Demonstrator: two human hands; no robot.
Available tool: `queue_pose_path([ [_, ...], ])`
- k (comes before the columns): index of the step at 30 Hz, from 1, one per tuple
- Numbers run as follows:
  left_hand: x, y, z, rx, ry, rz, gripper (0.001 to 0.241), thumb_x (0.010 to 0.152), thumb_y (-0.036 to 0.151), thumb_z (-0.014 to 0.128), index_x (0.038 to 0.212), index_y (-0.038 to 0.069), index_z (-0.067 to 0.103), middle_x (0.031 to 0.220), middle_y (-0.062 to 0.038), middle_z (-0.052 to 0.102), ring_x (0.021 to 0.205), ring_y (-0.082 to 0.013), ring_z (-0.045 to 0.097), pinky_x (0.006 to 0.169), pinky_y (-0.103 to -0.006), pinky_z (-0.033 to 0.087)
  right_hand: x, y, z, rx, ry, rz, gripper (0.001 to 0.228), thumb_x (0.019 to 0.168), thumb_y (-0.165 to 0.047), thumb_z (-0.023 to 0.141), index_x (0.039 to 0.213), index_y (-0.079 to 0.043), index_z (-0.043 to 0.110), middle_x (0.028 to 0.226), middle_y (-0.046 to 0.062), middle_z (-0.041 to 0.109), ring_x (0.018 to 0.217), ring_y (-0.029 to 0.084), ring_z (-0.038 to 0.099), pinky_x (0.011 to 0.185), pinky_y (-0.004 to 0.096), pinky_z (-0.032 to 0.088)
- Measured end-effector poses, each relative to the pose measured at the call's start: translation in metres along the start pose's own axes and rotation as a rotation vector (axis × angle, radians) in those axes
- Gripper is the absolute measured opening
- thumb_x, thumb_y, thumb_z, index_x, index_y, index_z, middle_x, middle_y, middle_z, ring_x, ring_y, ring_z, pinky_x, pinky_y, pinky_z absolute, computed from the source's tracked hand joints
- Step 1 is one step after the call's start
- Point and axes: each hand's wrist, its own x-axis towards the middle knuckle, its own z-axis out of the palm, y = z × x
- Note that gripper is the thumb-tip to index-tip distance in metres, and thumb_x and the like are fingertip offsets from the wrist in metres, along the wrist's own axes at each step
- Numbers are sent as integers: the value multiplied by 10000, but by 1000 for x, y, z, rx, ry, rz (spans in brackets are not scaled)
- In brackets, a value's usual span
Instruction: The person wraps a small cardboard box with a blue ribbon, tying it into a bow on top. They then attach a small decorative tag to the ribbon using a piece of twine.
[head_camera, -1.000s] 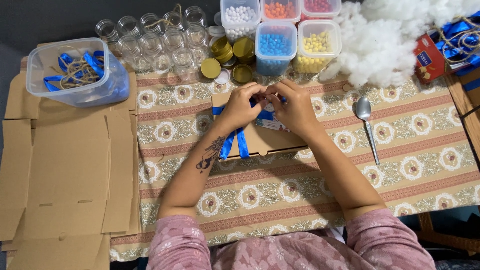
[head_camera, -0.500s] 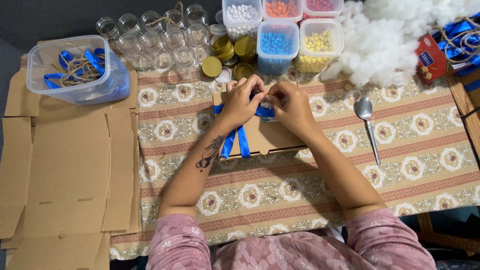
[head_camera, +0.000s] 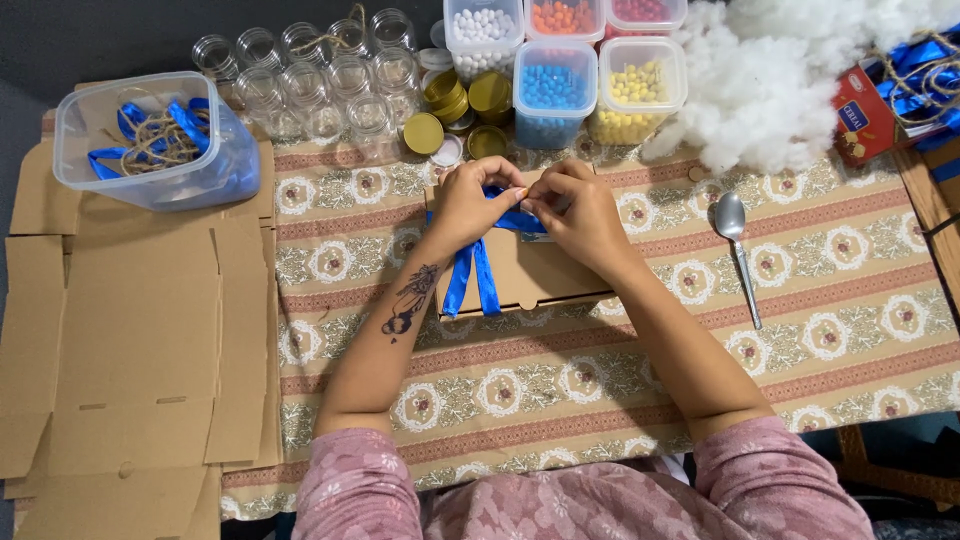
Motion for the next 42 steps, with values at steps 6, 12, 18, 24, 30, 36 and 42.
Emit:
queue_pose_path([
  [6, 4, -11, 7, 87, 28, 21, 149, 806, 270, 770, 914, 338, 694, 839, 161, 755, 980, -130, 652, 990, -337, 391, 0, 6, 0, 22, -75, 74, 114, 849, -12, 785, 930, -83, 747, 874, 119, 721, 809, 327, 734, 730, 380, 565],
  [12, -2, 5, 7, 92, 122, 252, 214, 815, 87, 736, 959, 233, 675, 849, 34, 752, 907, -233, 704, 894, -383, 512, 3, 9, 2, 39, -76, 141, 191, 887, 26, 722, 1030, -95, 682, 880, 136, 748, 845, 352, 741, 768, 424, 564],
  [18, -5, 8, 8, 200, 174, 564, 268, 822, -44, 706, 997, 149, 643, 837, -14, 661, 861, -237, 692, 905, -350, 498, 5, -5, -3, 71, -62, 133, 237, 913, 59, 681, 1117, -55, 639, 960, 182, 756, 924, 401, 738, 812, 480, 571],
  [24, -5, 13, 4, 175, 168, 595, 260, 823, -37, 736, 967, 159, 646, 827, -8, 625, 836, -259, 693, 890, -370, 530, 4, 3, 0, 91, -30, 110, 333, 888, 92, 672, 1170, -81, 642, 931, 146, 765, 875, 386, 740, 816, 469, 575],
  [30, -3, 0, 10, 154, 182, 547, 187, 891, -30, 707, 926, 150, 670, 812, 1, 599, 801, -256, 696, 814, -366, 562, 3, 14, 4, 92, 30, 99, 327, 845, 76, 718, 1117, -94, 656, 855, 102, 745, 793, 309, 723, 782, 422, 564],
  [36, 1, -8, -7, 410, 186, 588, 141, 862, 90, 772, 836, 204, 693, 769, 29, 586, 917, -212, 655, 1061, -476, 370, 2, 2, 1, 75, -2, 138, 390, 769, 76, 694, 1122, -86, 655, 759, 133, 692, 696, 313, 683, 701, 407, 565],
  [42, -8, -4, -20, 478, 143, 489, 164, 836, 97, 767, 794, 233, 687, 758, 34, 602, 943, -184, 628, 1104, -595, 238, 2, 5, 1, 44, -35, 145, 423, 720, 90, 689, 1113, -65, 659, 702, 134, 636, 638, 308, 656, 638, 403, 556],
])
